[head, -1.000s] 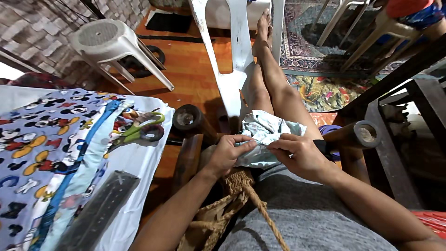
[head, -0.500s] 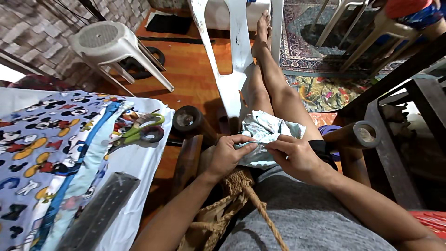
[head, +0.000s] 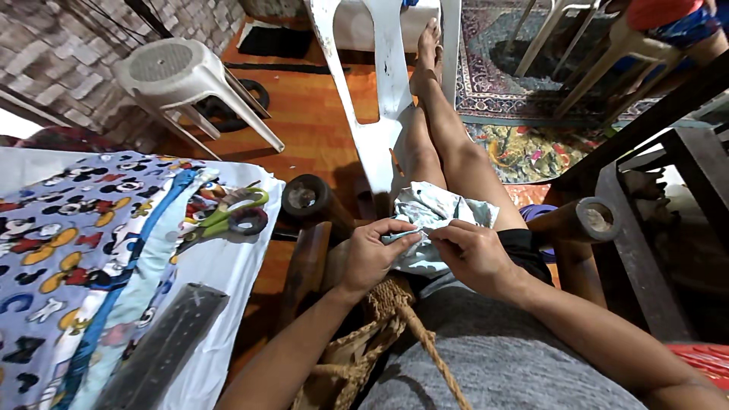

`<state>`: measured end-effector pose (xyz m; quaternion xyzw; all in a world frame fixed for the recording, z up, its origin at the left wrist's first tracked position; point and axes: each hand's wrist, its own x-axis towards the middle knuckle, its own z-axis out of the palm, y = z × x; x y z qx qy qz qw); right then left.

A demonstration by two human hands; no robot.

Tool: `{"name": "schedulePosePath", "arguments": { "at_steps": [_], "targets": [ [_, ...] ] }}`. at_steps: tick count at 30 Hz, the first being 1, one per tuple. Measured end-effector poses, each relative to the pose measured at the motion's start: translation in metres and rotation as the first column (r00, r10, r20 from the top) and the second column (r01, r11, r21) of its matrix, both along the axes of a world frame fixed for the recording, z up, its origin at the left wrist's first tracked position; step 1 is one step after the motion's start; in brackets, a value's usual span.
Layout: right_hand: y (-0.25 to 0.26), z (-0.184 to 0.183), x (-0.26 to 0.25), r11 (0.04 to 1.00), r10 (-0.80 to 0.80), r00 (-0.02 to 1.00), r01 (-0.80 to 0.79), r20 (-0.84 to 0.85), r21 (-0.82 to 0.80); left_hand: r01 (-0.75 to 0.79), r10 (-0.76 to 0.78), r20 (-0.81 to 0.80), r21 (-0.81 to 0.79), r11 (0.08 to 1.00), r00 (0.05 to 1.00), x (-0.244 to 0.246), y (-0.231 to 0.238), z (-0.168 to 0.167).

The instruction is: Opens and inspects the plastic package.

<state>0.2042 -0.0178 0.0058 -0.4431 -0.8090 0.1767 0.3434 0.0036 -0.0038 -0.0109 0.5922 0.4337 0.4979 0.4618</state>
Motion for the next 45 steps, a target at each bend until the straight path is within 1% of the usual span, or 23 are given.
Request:
{"name": "schedulePosePath", "arguments": {
  "at_steps": [2, 9, 13, 30, 39, 45],
  "targets": [
    [0.0002, -0.0008, -0.0014, 1.000, -0.010, 1.000, 0.011, -0.016, 0.001, 0.009, -0.009, -0.012, -0.013, 1.000, 1.000, -0.0002, 0.0001, 0.0008],
    [0.0022, 0.0009, -0.0035, 0.998, -0.045, 0.998, 0.042, -0.042, -0.054, 0.009, -0.013, -0.029, -0.161, 0.987, 0.999, -0.0014, 0.0025, 0.0046],
    [0.0038, -0.0010, -0.0035, 0.998, -0.036, 0.998, 0.033, -0.057, -0.050, -0.014, 0.005, -0.050, -0.183, 0.983, 0.999, -0.0008, 0.0031, 0.0026],
    [0.0033, 0.0025, -0.0037, 0.997, -0.016, 0.999, 0.013, -0.037, -0.075, -0.017, 0.007, -0.057, -0.180, 0.984, 0.998, -0.0008, 0.0026, 0.0047],
    [0.0008, 0.0040, -0.0024, 0.999, -0.010, 1.000, 0.008, -0.030, -0.053, -0.017, 0.009, -0.044, -0.181, 0.983, 0.999, -0.0012, 0.0026, 0.0048],
    [-0.0007, 0.0044, -0.0011, 0.999, 0.004, 0.999, -0.006, -0.043, -0.043, -0.017, 0.008, -0.063, -0.149, 0.989, 0.998, -0.0022, 0.0037, 0.0016]
  ]
}}
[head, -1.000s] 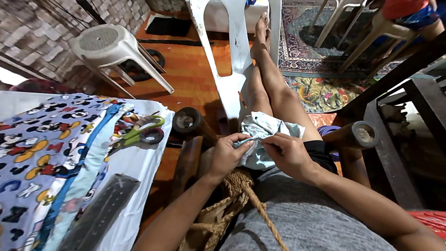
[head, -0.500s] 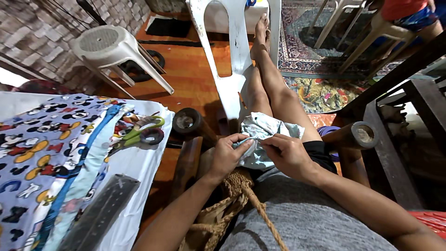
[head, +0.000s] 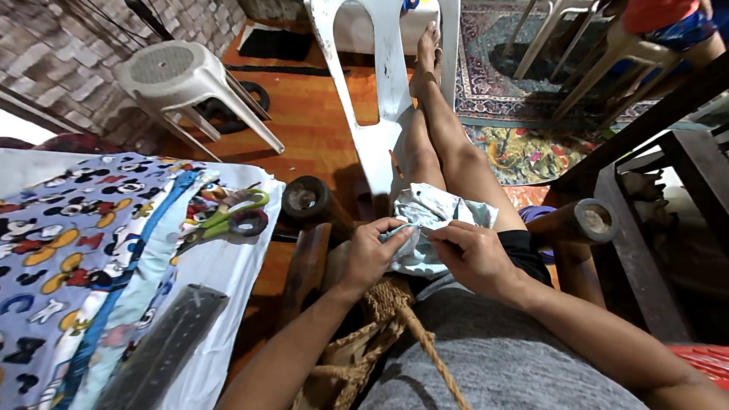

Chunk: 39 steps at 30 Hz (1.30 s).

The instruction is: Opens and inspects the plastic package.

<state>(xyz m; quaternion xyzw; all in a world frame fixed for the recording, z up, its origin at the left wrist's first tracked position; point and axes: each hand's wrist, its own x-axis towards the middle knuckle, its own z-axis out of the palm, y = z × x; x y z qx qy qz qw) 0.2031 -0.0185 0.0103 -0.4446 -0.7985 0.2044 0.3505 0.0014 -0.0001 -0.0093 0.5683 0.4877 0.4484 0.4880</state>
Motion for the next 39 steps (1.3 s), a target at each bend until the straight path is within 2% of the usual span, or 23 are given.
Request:
{"name": "schedulePosePath", "arguments": {
  "at_steps": [26, 35, 39],
  "targets": [
    [0.000, -0.002, -0.004, 0.999, -0.035, 0.998, 0.034, 0.043, 0.027, 0.014, -0.014, -0.018, 0.009, 1.000, 1.000, 0.001, -0.002, 0.002],
    [0.000, -0.001, -0.009, 0.996, -0.068, 0.996, 0.064, 0.063, 0.061, 0.033, -0.022, -0.093, 0.120, 0.992, 0.995, 0.001, -0.004, 0.001],
    [0.003, 0.000, -0.012, 0.998, -0.067, 0.997, 0.068, 0.041, -0.012, 0.101, -0.066, -0.155, 0.231, 0.968, 0.986, 0.003, -0.006, -0.005]
  ]
}}
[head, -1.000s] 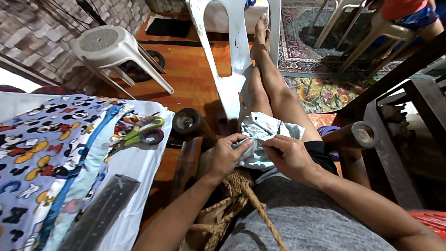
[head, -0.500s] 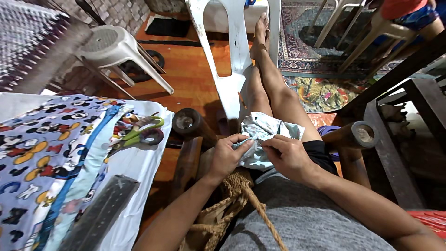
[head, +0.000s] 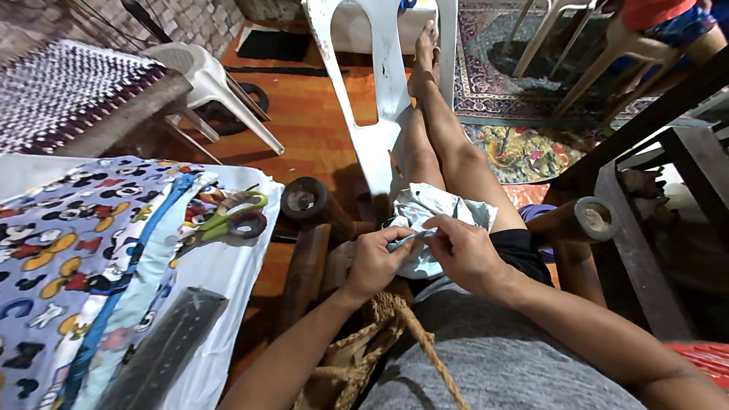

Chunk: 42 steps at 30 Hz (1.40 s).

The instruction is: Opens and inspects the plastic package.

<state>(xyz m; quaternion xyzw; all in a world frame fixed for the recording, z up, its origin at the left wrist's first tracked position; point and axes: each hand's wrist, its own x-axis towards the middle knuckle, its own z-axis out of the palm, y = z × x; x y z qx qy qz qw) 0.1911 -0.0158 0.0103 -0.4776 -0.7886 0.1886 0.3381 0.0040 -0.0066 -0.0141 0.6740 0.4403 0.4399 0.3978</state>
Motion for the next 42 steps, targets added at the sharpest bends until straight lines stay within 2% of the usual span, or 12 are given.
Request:
{"name": "schedulePosePath", "arguments": {
  "at_steps": [5, 13, 17, 19, 21, 24, 27, 30, 33, 38, 40, 42],
  "targets": [
    [0.008, 0.007, 0.010, 0.990, 0.042, 0.997, -0.051, -0.070, -0.134, -0.015, 0.015, 0.027, 0.013, 1.000, 1.000, -0.002, 0.002, 0.000],
    [0.013, 0.020, 0.035, 0.975, -0.125, 0.980, 0.150, -0.157, 0.162, -0.021, 0.015, 0.039, 0.138, 0.990, 0.999, -0.001, 0.002, -0.006],
    [0.010, 0.030, 0.043, 0.969, -0.146, 0.983, 0.165, -0.112, 0.182, -0.014, 0.006, 0.040, 0.187, 0.982, 0.999, -0.003, 0.002, -0.008],
    [0.011, 0.029, 0.043, 0.994, -0.085, 0.987, 0.092, -0.135, 0.051, 0.005, -0.011, 0.023, 0.214, 0.977, 1.000, -0.003, 0.002, -0.009],
    [0.015, 0.023, 0.035, 0.985, -0.005, 0.976, -0.033, -0.218, -0.169, 0.038, -0.040, 0.004, 0.235, 0.971, 0.999, -0.003, 0.003, -0.009],
    [0.024, 0.019, 0.018, 0.877, 0.033, 0.956, -0.167, -0.292, -0.449, 0.077, -0.078, -0.007, 0.252, 0.965, 0.997, -0.003, 0.002, -0.010],
    [0.028, 0.017, 0.006, 0.845, -0.004, 0.924, -0.201, -0.381, -0.496, 0.068, -0.065, -0.021, 0.248, 0.966, 0.998, -0.004, 0.002, -0.010],
    [0.030, 0.010, 0.004, 0.858, -0.072, 0.827, -0.234, -0.558, -0.458, 0.049, -0.045, -0.025, 0.202, 0.978, 0.999, -0.004, 0.003, -0.006],
    [0.035, 0.003, 0.007, 0.843, -0.175, 0.634, -0.299, -0.753, -0.447, 0.040, -0.041, 0.003, 0.149, 0.988, 0.999, -0.004, 0.003, -0.005],
    [0.051, 0.003, 0.027, 0.837, -0.263, 0.331, -0.388, -0.906, -0.385, 0.024, -0.024, 0.083, 0.003, 1.000, 0.996, -0.004, 0.004, -0.002],
    [0.054, 0.004, 0.038, 0.823, -0.225, 0.214, -0.480, -0.951, -0.303, 0.011, -0.005, 0.106, -0.060, 0.998, 0.994, -0.004, 0.005, 0.000],
    [0.055, 0.003, 0.050, 0.787, -0.084, 0.196, -0.589, -0.977, -0.186, 0.001, 0.012, 0.109, -0.113, 0.994, 0.994, -0.005, 0.005, 0.002]
  ]
}}
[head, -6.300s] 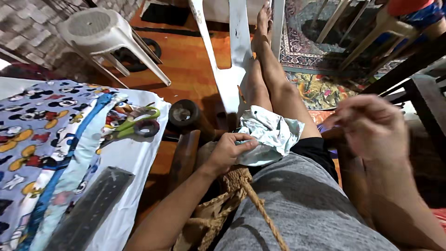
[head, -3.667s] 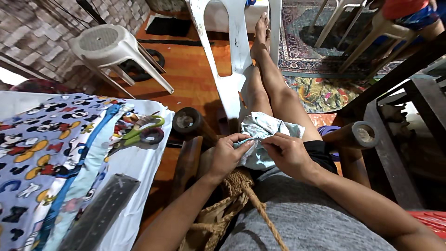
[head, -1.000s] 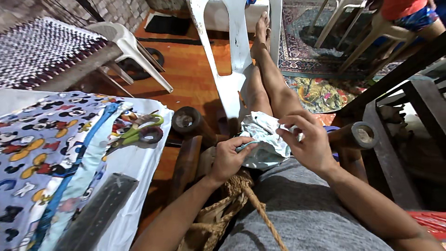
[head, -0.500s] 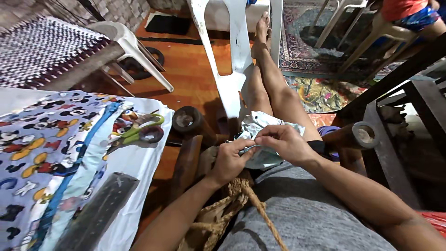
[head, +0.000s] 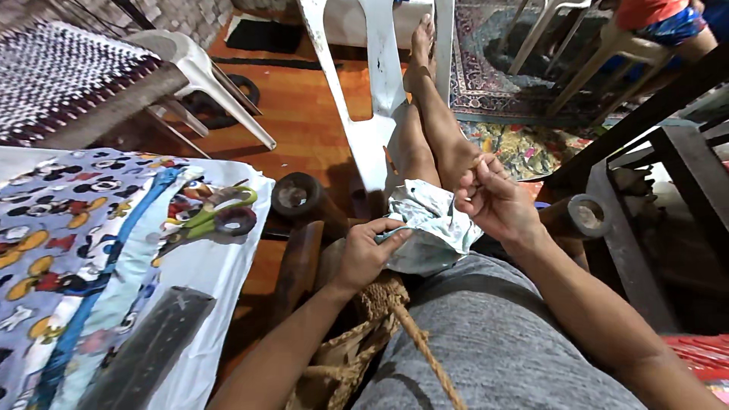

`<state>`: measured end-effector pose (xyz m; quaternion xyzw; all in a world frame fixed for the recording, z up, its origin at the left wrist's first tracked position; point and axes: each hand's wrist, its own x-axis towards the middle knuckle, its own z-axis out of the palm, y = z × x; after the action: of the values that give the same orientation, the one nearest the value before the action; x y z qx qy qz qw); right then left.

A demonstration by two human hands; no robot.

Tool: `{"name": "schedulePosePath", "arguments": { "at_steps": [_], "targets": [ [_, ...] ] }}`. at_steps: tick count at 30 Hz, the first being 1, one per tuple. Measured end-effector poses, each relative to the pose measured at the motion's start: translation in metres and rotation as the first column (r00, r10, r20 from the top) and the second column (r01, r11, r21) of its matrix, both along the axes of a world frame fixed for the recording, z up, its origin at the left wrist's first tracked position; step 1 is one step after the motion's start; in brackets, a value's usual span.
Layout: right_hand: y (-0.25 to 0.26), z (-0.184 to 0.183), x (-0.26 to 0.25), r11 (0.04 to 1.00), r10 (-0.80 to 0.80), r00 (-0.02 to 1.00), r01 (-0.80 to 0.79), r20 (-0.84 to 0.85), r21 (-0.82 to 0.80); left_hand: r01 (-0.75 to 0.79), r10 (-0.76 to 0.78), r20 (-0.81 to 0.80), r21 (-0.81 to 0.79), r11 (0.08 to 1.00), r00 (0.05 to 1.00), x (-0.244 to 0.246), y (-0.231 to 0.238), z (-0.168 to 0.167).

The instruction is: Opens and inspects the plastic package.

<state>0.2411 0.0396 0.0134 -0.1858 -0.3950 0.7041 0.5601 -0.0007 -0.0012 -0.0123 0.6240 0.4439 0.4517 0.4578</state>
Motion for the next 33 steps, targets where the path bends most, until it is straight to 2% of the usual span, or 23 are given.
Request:
{"name": "schedulePosePath", "arguments": {
  "at_steps": [1, 3, 4, 5, 6, 7, 8, 10, 18, 23, 25, 28, 31, 33],
  "targets": [
    [0.000, 0.000, 0.006, 0.995, 0.052, 0.996, -0.057, 0.067, 0.084, 0.000, 0.000, 0.008, -0.023, 1.000, 1.000, 0.000, 0.000, 0.000],
    [-0.001, 0.003, 0.017, 0.959, 0.041, 0.933, -0.137, 0.358, 0.248, 0.005, -0.003, 0.027, -0.048, 0.999, 1.000, -0.001, 0.001, 0.001],
    [-0.002, 0.004, 0.020, 0.921, -0.045, 0.839, -0.175, 0.543, 0.347, 0.005, -0.003, 0.031, -0.058, 0.998, 1.000, -0.001, 0.001, 0.001],
    [-0.004, 0.005, 0.020, 0.868, -0.182, 0.693, -0.220, 0.697, 0.446, 0.003, 0.000, 0.032, -0.070, 0.998, 0.999, -0.001, 0.001, 0.002],
    [-0.007, 0.005, 0.018, 0.811, -0.329, 0.529, -0.266, 0.782, 0.521, 0.000, 0.003, 0.036, -0.082, 0.997, 0.999, -0.001, 0.000, 0.003],
    [-0.009, 0.002, 0.014, 0.746, -0.458, 0.399, -0.313, 0.794, 0.588, -0.003, 0.006, 0.036, -0.090, 0.996, 0.999, 0.000, 0.000, 0.003],
    [-0.011, -0.003, 0.011, 0.681, -0.558, 0.332, -0.340, 0.761, 0.648, -0.005, 0.008, 0.035, -0.096, 0.995, 0.999, 0.000, 0.000, 0.004],
    [-0.015, -0.009, 0.007, 0.626, -0.628, 0.298, -0.356, 0.719, 0.694, -0.005, 0.009, 0.032, -0.098, 0.995, 0.999, 0.000, 0.000, 0.004],
    [-0.026, -0.004, 0.000, 0.555, -0.664, 0.340, -0.373, 0.666, 0.744, -0.003, 0.007, 0.044, -0.094, 0.996, 0.999, 0.000, 0.000, 0.003],
    [-0.030, -0.003, -0.008, 0.581, -0.613, 0.375, -0.383, 0.695, 0.719, 0.015, -0.013, 0.037, -0.076, 0.997, 0.999, -0.001, 0.000, 0.002],
    [-0.032, -0.002, -0.011, 0.654, -0.522, 0.441, -0.342, 0.730, 0.674, 0.038, -0.037, 0.014, -0.077, 0.996, 0.999, -0.001, 0.001, 0.002],
    [-0.033, 0.003, -0.011, 0.840, -0.224, 0.636, -0.258, 0.739, 0.477, 0.096, -0.098, -0.028, -0.077, 0.992, 0.995, -0.001, 0.000, 0.004],
    [-0.029, 0.007, -0.005, 0.938, -0.004, 0.825, -0.193, 0.566, 0.287, 0.182, -0.187, -0.039, -0.105, 0.978, 0.982, -0.001, -0.001, 0.005],
    [-0.026, 0.010, -0.001, 0.975, 0.064, 0.904, -0.148, 0.423, 0.168, 0.230, -0.239, -0.051, -0.141, 0.963, 0.970, -0.002, -0.001, 0.005]
  ]
}}
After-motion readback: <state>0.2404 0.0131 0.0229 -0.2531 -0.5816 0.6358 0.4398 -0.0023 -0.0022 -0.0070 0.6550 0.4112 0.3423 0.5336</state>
